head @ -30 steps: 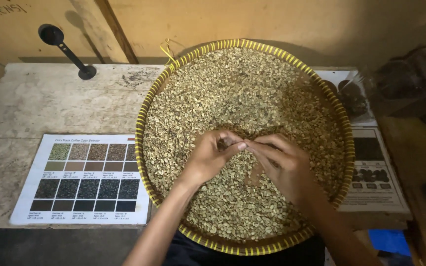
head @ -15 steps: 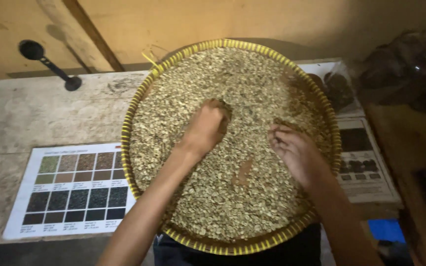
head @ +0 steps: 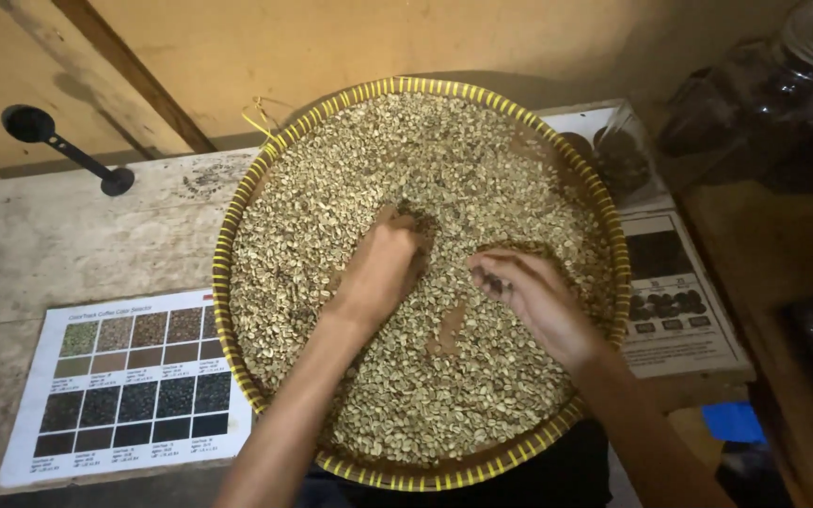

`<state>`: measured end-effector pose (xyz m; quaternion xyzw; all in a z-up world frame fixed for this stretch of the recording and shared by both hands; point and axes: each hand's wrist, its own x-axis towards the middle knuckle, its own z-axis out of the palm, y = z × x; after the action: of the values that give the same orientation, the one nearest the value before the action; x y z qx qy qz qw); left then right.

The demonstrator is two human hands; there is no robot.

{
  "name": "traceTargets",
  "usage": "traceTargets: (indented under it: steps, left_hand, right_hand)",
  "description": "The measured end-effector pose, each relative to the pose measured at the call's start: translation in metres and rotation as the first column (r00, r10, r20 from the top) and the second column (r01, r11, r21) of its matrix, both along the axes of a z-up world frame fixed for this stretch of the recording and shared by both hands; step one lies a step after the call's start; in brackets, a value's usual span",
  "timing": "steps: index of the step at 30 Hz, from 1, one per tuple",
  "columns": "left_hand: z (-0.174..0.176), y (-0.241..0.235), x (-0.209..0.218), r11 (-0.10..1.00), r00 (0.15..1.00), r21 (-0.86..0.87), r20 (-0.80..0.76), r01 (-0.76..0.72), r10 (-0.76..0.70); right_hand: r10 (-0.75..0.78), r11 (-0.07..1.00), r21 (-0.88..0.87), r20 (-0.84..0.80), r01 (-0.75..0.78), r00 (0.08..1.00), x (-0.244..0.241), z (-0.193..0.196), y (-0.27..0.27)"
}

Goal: The person sorts green coffee beans in a large woven basket by hand, picking out unwanted items and discarding them. The person repeatedly sifts through the beans with both hands to separate the good beans from the debris.

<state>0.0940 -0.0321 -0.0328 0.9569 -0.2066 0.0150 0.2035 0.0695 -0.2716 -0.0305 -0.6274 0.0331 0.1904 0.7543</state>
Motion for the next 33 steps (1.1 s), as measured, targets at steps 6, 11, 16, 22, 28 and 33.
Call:
traceTargets:
  steps: [6, 11, 16, 22, 28, 33]
  left_hand:
    - [0.029, -0.013, -0.011, 0.932, 0.998, -0.36, -0.003, 0.053, -0.058]
    - [0.014, -0.026, -0.017, 0.87, 0.977, -0.463, 0.195, 0.169, -0.086]
    - [0.019, -0.003, -0.01, 0.848, 0.977, -0.525, 0.208, 0.075, 0.042]
    - [-0.019, 0.038, 0.006, 0.909, 0.969, -0.372, 0.082, -0.189, 0.234]
    - [-0.022, 0.047, 0.012, 0.858, 0.941, -0.422, 0.032, -0.292, 0.336]
    - [-0.022, 0.047, 0.011, 0.877, 0.937, -0.375, 0.052, -0.301, 0.344]
  right_hand:
    - [0.051, 0.996, -0.077, 0.046, -0.048, 0.998, 0.0, -0.009, 0.004]
    - [-0.018, 0.992, 0.117, -0.183, 0.04, 0.983, -0.003, 0.005, 0.009]
    - [-0.132, 0.984, 0.094, -0.184, 0.151, 0.974, 0.007, -0.006, -0.006]
    - [0.127, 0.881, -0.472, 0.29, 0.026, 0.949, 0.056, 0.022, 0.008]
    - [0.287, 0.662, -0.74, 0.401, 0.123, 0.87, 0.092, -0.002, 0.029]
    - [0.393, 0.579, -0.795, 0.467, 0.181, 0.792, 0.09, -0.008, 0.023]
